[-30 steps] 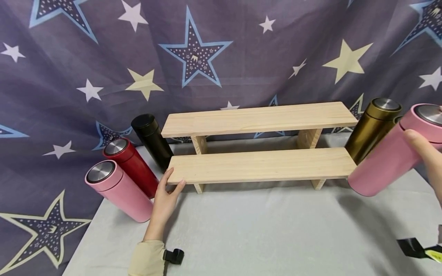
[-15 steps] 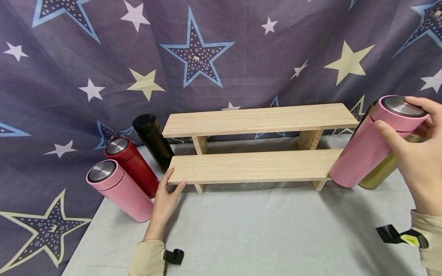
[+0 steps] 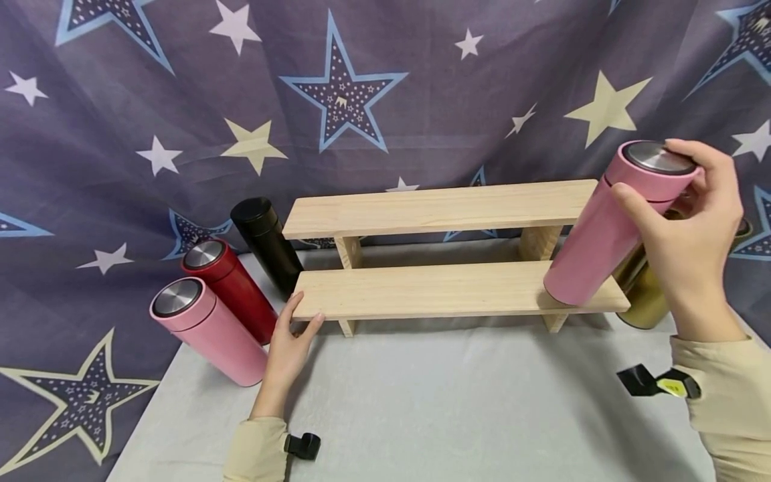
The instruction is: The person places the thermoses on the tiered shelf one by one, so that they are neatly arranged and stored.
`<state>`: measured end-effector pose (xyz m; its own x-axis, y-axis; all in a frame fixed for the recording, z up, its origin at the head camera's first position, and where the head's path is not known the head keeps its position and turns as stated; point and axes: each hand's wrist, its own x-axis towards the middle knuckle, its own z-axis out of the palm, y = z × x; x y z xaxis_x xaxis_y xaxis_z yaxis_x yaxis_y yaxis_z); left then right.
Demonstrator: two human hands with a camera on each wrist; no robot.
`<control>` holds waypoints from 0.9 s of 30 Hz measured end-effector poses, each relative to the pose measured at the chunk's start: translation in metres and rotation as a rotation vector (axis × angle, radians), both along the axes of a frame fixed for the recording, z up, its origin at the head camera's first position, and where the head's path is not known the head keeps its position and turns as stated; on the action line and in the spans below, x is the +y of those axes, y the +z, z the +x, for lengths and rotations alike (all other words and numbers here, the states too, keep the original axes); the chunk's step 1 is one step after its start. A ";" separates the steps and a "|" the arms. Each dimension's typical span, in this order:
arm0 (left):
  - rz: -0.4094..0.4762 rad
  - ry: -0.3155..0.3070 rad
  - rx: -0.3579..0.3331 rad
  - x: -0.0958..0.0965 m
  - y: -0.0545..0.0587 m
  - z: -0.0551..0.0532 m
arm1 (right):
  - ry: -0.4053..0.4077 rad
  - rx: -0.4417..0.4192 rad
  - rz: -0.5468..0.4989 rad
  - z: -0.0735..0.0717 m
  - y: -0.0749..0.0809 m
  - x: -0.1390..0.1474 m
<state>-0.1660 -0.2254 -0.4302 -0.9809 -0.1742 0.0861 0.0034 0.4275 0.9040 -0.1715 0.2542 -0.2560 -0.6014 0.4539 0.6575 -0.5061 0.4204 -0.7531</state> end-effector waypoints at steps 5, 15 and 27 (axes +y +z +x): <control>0.000 0.000 0.004 0.000 -0.001 0.000 | 0.032 0.055 -0.044 -0.010 0.006 -0.008; 0.004 0.000 0.006 0.000 -0.001 0.000 | 0.107 0.169 -0.112 -0.036 0.024 -0.020; 0.013 -0.001 0.006 0.000 0.000 0.001 | 0.150 0.161 -0.150 -0.058 0.052 -0.039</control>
<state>-0.1654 -0.2253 -0.4306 -0.9806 -0.1746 0.0896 0.0091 0.4154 0.9096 -0.2290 0.2151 -0.2043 -0.5627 0.4671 0.6820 -0.6723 0.2215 -0.7064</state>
